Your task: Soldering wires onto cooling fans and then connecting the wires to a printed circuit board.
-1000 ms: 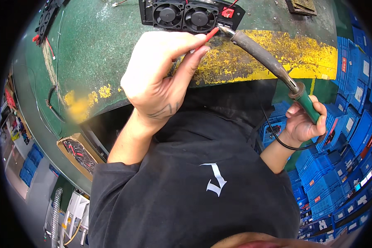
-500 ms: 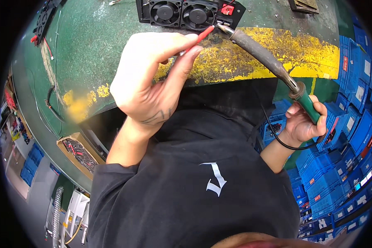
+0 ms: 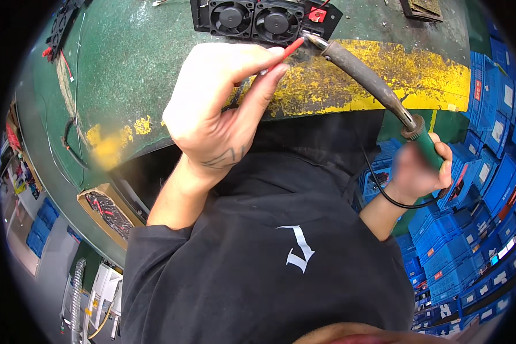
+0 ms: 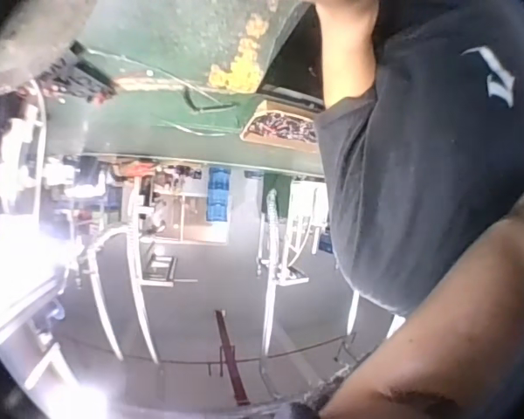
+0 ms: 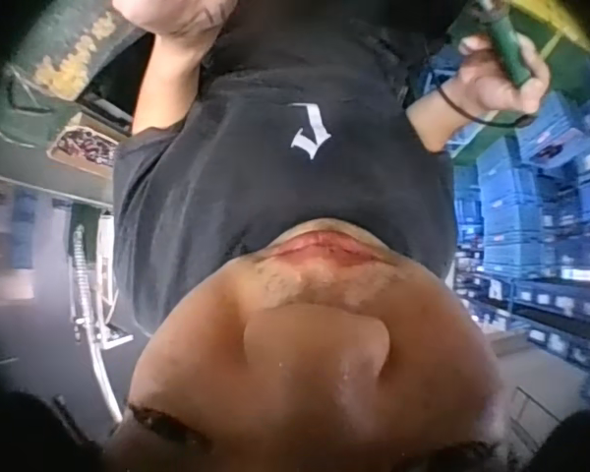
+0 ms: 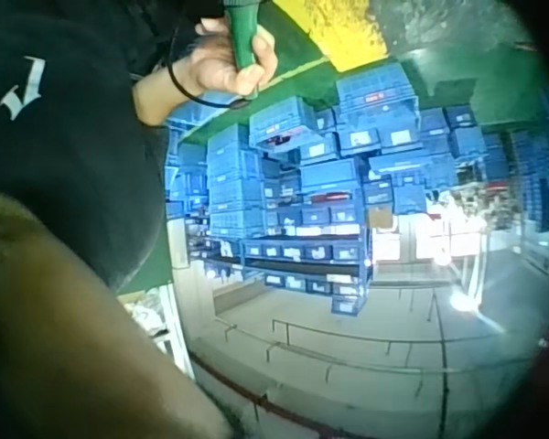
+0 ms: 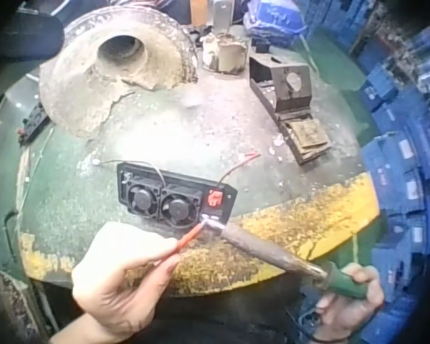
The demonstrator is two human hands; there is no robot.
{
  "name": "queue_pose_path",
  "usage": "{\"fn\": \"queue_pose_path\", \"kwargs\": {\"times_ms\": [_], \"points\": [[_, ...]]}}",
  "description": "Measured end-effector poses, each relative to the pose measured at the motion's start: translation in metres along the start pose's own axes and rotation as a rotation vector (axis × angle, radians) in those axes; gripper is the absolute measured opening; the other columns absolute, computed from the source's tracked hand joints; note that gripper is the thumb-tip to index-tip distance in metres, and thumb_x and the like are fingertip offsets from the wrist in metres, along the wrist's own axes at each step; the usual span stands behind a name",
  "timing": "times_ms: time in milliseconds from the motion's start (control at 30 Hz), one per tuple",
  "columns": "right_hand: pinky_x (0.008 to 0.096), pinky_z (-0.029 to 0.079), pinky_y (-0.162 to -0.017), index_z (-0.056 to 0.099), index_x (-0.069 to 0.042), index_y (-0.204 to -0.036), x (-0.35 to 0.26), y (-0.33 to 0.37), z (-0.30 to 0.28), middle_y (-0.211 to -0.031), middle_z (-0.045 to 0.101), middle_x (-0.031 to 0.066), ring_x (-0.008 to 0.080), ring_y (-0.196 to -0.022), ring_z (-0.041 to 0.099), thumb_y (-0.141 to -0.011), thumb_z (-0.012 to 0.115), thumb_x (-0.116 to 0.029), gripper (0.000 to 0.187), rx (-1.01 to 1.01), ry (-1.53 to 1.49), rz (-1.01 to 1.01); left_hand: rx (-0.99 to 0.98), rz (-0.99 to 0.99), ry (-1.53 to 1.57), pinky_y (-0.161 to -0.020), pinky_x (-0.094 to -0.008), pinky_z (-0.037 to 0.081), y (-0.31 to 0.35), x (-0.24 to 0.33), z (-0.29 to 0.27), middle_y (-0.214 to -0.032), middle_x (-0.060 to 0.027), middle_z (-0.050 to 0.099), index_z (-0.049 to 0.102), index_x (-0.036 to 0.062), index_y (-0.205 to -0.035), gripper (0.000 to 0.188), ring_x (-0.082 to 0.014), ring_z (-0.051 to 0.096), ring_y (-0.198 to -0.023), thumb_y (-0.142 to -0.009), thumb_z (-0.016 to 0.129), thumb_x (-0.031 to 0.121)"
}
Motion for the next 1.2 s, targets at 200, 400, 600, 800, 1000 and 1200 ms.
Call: {"fn": "queue_pose_path", "kwargs": {"times_ms": [200, 400, 600, 800, 1000, 1200], "points": [[0.0290, 0.050, -0.042, 0.067, -0.004, -0.115, 0.001, -0.001, -0.001, -0.112, 0.066, 0.0252, 0.0315, -0.065, 0.068, -0.095, 0.046, -0.042, 0.047, -0.014, -0.024, 0.028, 0.010, 0.016, -0.011, -0.066, -0.0236, 0.049, -0.001, 0.000, 0.004, -0.093, -0.0139, 0.070, 0.070, -0.0067, -0.099, 0.020, -0.0166, 0.063, -0.081, -0.080, 0.073, -0.011], [0.0289, 0.049, -0.041, 0.068, -0.005, -0.115, 0.002, -0.001, 0.000, -0.112, 0.066, 0.0248, 0.0315, -0.066, 0.068, -0.095, 0.046, -0.042, 0.047, -0.014, -0.020, 0.033, 0.082, 0.025, -0.047, -0.070, -0.0295, 0.052, -0.002, -0.003, 0.005, -0.084, -0.0094, 0.072, 0.073, 0.0003, -0.092, 0.022, -0.0217, 0.068, -0.077, -0.071, 0.080, -0.004], [0.0332, 0.055, -0.046, 0.063, -0.002, -0.115, 0.002, 0.000, -0.001, -0.100, 0.064, 0.0240, 0.0306, -0.061, 0.066, -0.099, 0.041, -0.040, 0.048, 0.029, -0.019, 0.016, 0.075, 0.173, -0.119, -0.068, -0.0293, 0.051, -0.006, -0.002, 0.007, -0.082, -0.0088, 0.071, 0.073, 0.0012, -0.092, 0.023, -0.0214, 0.066, -0.075, -0.070, 0.081, -0.003], [0.0340, 0.055, -0.045, 0.063, -0.002, -0.115, 0.003, 0.002, -0.002, -0.100, 0.064, 0.0243, 0.0307, -0.061, 0.065, -0.099, 0.041, -0.041, 0.048, 0.029, -0.031, 0.020, -0.008, 0.195, -0.167, -0.072, -0.0305, 0.053, -0.010, 0.010, 0.005, -0.085, -0.0126, 0.071, 0.071, -0.0041, -0.093, 0.022, -0.0232, 0.067, -0.079, -0.073, 0.078, -0.009], [0.0336, 0.054, -0.044, 0.063, -0.002, -0.116, 0.005, 0.005, -0.008, -0.102, 0.064, 0.0243, 0.0307, -0.061, 0.066, -0.099, 0.040, -0.042, 0.049, 0.091, -0.086, 0.008, -0.023, 0.230, -0.185, -0.071, -0.0305, 0.052, -0.011, 0.011, 0.007, -0.084, -0.0122, 0.071, 0.071, -0.0035, -0.091, 0.022, -0.0234, 0.067, -0.077, -0.071, 0.079, -0.008], [0.0277, 0.049, -0.044, 0.071, -0.006, -0.112, 0.001, 0.003, -0.006, -0.109, 0.068, 0.0239, 0.0291, -0.061, 0.065, -0.095, 0.049, -0.041, 0.045, 0.127, -0.060, 0.006, 0.056, 0.285, -0.199, -0.065, -0.0299, 0.050, -0.013, 0.008, 0.009, -0.077, -0.0078, 0.067, 0.071, 0.0002, -0.087, 0.021, -0.0210, 0.064, -0.070, -0.069, 0.081, -0.002]]}}
Point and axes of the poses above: each hand's wrist, its own y-axis away from the middle knuckle, its own z-axis out of the palm, x = y × z, the point moved 4 cm from there along -y, towards the middle knuckle
